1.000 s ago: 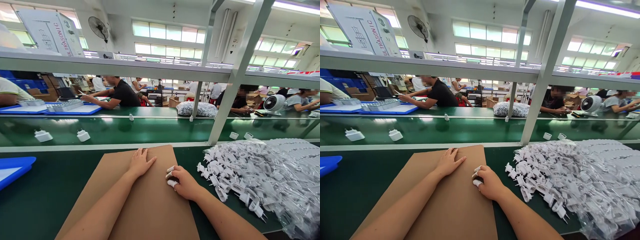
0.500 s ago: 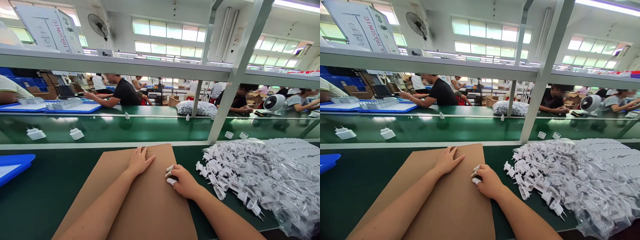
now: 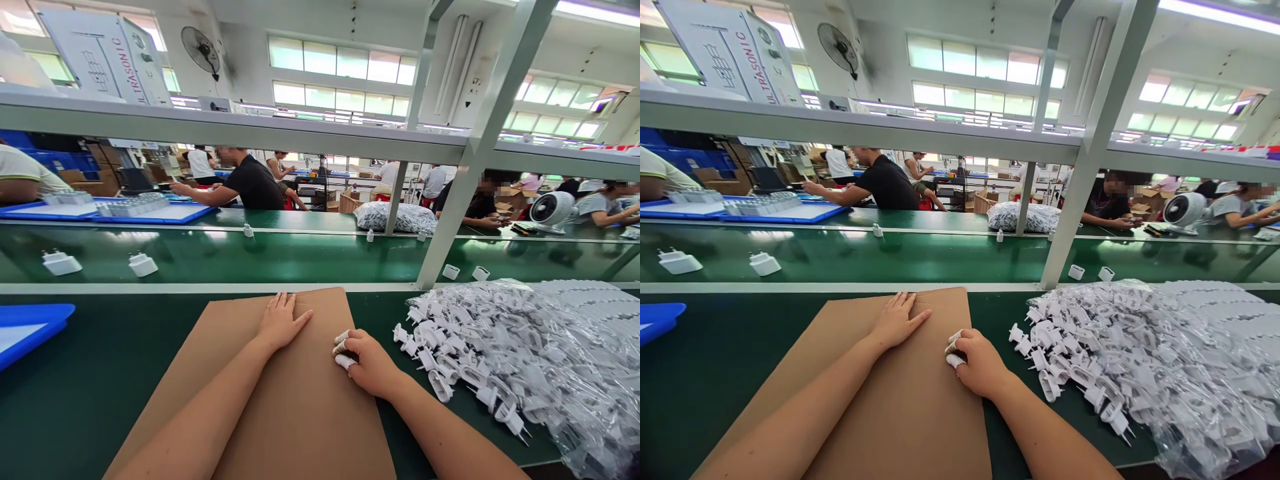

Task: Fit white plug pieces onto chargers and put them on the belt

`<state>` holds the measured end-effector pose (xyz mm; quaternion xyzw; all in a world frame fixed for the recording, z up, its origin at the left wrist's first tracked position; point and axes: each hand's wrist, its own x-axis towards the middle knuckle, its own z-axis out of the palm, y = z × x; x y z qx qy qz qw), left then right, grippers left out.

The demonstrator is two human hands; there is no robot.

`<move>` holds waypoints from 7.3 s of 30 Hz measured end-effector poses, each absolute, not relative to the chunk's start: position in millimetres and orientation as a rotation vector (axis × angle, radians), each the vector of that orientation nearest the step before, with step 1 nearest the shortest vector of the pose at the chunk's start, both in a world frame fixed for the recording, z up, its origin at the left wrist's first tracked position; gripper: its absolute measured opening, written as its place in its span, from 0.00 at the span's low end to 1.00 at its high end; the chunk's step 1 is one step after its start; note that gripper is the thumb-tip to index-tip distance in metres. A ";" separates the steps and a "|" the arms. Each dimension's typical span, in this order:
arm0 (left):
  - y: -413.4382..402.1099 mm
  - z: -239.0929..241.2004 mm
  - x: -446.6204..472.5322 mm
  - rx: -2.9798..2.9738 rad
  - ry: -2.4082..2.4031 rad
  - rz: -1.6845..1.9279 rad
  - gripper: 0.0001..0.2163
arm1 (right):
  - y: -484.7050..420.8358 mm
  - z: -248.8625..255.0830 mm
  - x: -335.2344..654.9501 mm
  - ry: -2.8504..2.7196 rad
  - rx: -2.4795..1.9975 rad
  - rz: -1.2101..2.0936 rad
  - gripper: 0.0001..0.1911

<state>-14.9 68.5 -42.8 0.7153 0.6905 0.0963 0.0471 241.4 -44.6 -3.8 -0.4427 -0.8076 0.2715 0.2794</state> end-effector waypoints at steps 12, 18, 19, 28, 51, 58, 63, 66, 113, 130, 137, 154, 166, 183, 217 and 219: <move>65.1 -38.6 -10.2 2.197 2.121 0.200 0.43 | -45.5 -2.4 240.7 -2.158 -1.176 0.751 0.09; 63.4 -35.6 -10.1 2.205 2.122 0.177 0.43 | -46.2 -3.3 240.6 -2.167 -1.185 0.737 0.08; 63.3 -35.3 -10.1 2.206 2.123 0.176 0.43 | -46.3 -3.2 240.6 -2.167 -1.187 0.738 0.08; 62.7 -33.6 -9.2 2.208 2.128 0.161 0.42 | -46.0 -1.2 241.1 -2.179 -1.187 0.734 0.08; 63.3 -35.0 -9.7 2.216 2.128 0.172 0.42 | -45.6 -2.7 241.5 -2.197 -1.208 0.727 0.08; 62.7 -34.9 -9.1 2.215 2.134 0.175 0.42 | -46.4 -2.7 241.4 -2.199 -1.198 0.727 0.08; 62.5 -33.9 -9.2 2.214 2.129 0.163 0.42 | -47.3 -1.5 241.6 -2.206 -1.193 0.710 0.08; 62.8 -34.2 -9.6 2.215 2.127 0.167 0.42 | -47.4 -0.5 241.9 -2.210 -1.193 0.709 0.09; 69.2 -46.2 -21.0 2.263 2.122 0.208 0.46 | -47.1 26.3 298.7 -2.170 -1.903 0.014 0.19; 64.1 -36.3 -16.7 2.198 2.124 0.180 0.44 | -27.2 13.8 267.1 -1.474 -1.235 0.942 0.15; 61.6 -33.8 -15.9 2.194 2.106 0.208 0.44 | -28.9 24.9 260.8 -1.025 -0.997 1.332 0.21; 69.9 -20.8 -10.3 2.029 2.156 0.323 0.44 | -56.7 16.9 243.8 -2.035 -1.135 0.756 0.13; 201.2 2.9 70.7 2.410 1.555 0.570 0.39 | -54.4 4.4 239.6 -2.325 -1.192 0.622 0.15; -6.5 19.7 38.8 2.017 1.303 0.713 0.22 | -43.0 14.9 248.1 -1.444 -1.190 0.658 0.13; -24.8 -12.9 35.5 1.970 0.909 0.897 0.17 | -60.0 22.8 241.8 -2.131 -1.078 0.242 0.15; -24.4 -13.9 35.6 1.982 0.907 0.891 0.18 | -60.3 22.6 241.2 -2.103 -1.048 0.243 0.16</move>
